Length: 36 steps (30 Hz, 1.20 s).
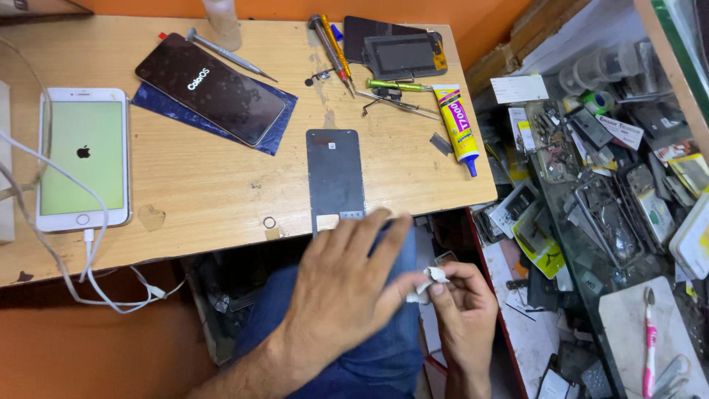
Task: The person reassembles a smartphone by connecting a ribbon cable and placing the back cover. They then wipe the phone's exterior with a cloth and apply adhesive along the edges of the back cover.
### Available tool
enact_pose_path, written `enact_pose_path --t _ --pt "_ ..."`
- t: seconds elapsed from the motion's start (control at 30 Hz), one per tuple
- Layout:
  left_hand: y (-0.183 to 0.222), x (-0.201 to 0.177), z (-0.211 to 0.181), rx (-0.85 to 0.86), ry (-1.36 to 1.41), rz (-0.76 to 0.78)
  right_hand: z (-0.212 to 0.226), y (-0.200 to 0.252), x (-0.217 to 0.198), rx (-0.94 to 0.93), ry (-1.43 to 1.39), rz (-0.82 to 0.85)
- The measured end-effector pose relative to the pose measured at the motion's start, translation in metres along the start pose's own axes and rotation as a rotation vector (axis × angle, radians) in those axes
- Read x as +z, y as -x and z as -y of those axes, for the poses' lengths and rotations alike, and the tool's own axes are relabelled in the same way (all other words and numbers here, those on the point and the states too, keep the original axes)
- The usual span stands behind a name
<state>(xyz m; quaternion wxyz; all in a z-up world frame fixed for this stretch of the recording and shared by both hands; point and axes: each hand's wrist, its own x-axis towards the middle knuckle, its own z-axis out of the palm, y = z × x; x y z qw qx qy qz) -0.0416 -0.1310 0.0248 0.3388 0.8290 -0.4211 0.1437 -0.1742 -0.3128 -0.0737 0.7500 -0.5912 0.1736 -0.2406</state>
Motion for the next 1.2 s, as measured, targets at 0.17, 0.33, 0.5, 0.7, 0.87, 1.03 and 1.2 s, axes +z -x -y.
enact_pose_path --t 0.17,0.33,0.5,0.7,0.87,1.03,1.2 --pt "0.026 -0.001 -0.006 -0.34 0.743 0.168 0.001 0.008 -0.008 0.027 0.15 0.185" --pt "0.046 0.01 0.003 -0.672 0.978 0.21 0.005 0.009 0.005 0.146 -0.011 0.454" --pt "0.051 0.024 -0.003 -0.687 1.076 0.242 0.012 0.011 0.039 0.124 -0.332 0.347" --pt "0.043 0.02 -0.004 -0.471 0.744 0.009 -0.002 0.009 0.057 0.303 -0.475 0.068" --pt "0.037 0.005 0.014 -0.429 0.727 -0.052 -0.001 0.008 0.048 0.178 -0.25 0.415" --pt "0.036 0.01 0.011 -0.455 0.666 0.078 0.008 0.008 0.054 0.131 -0.372 0.28" --pt "0.029 -0.001 0.02 -0.117 0.252 0.148 0.014 -0.008 0.065 0.128 -0.774 0.167"
